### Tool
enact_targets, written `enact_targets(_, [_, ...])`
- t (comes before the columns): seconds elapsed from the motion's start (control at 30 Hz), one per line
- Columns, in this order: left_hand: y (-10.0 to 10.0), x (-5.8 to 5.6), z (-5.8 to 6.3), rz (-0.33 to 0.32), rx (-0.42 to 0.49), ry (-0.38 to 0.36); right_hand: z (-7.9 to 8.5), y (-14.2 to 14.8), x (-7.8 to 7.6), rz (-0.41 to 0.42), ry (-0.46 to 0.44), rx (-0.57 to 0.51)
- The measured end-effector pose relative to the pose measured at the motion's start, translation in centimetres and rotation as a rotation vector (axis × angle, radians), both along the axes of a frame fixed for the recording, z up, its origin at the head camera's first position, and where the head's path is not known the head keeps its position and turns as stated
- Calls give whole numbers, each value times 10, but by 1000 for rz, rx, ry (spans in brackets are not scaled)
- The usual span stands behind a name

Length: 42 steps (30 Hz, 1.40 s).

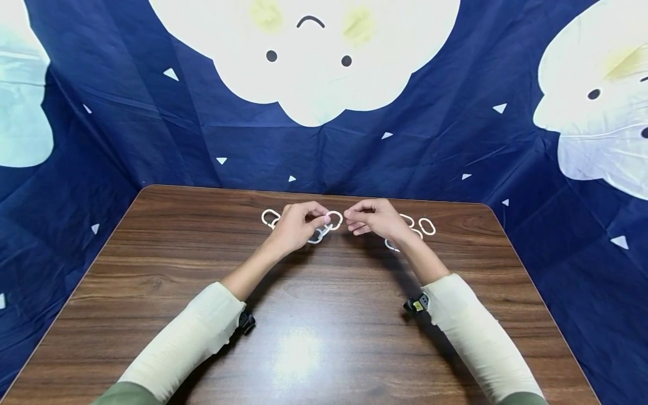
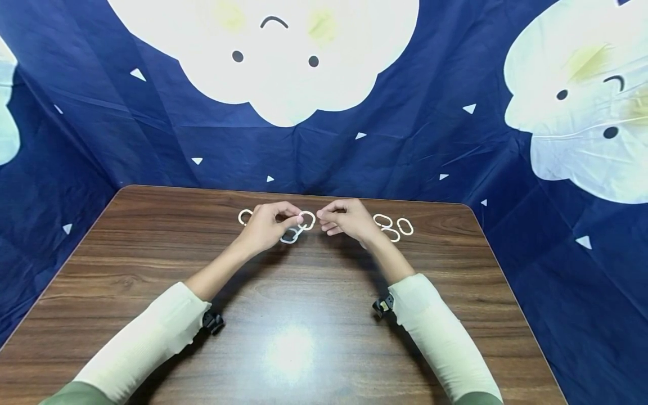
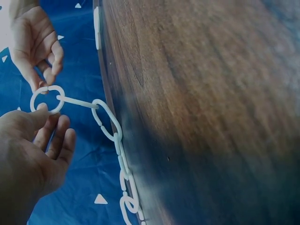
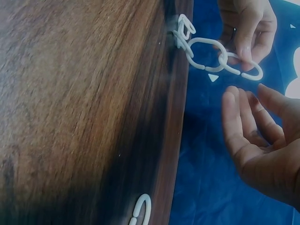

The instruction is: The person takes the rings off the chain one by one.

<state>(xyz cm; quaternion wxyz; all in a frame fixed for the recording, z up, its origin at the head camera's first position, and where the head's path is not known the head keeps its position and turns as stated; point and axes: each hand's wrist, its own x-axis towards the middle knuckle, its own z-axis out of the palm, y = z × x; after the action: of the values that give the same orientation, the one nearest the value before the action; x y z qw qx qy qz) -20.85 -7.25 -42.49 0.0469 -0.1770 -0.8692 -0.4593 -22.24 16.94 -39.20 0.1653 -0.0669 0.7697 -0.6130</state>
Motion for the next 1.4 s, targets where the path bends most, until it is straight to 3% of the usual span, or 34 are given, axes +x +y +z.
enact_targets(0.23, [0, 1, -1, -16, 2, 10, 2, -7, -1, 16, 48, 22])
enact_targets(0.47, [1, 2, -1, -29, 12, 13, 3, -11, 0, 95, 134, 104])
enact_targets(0.8, [-1, 1, -3, -35, 8, 40, 0, -14, -1, 150, 187, 125])
enact_targets(1.07, [-8, 3, -4, -32, 10, 28, 1, -15, 0, 124, 194, 111])
enact_targets(1.4, [-14, 3, -6, -35, 3, -44, 0, -15, 1, 79, 177, 92])
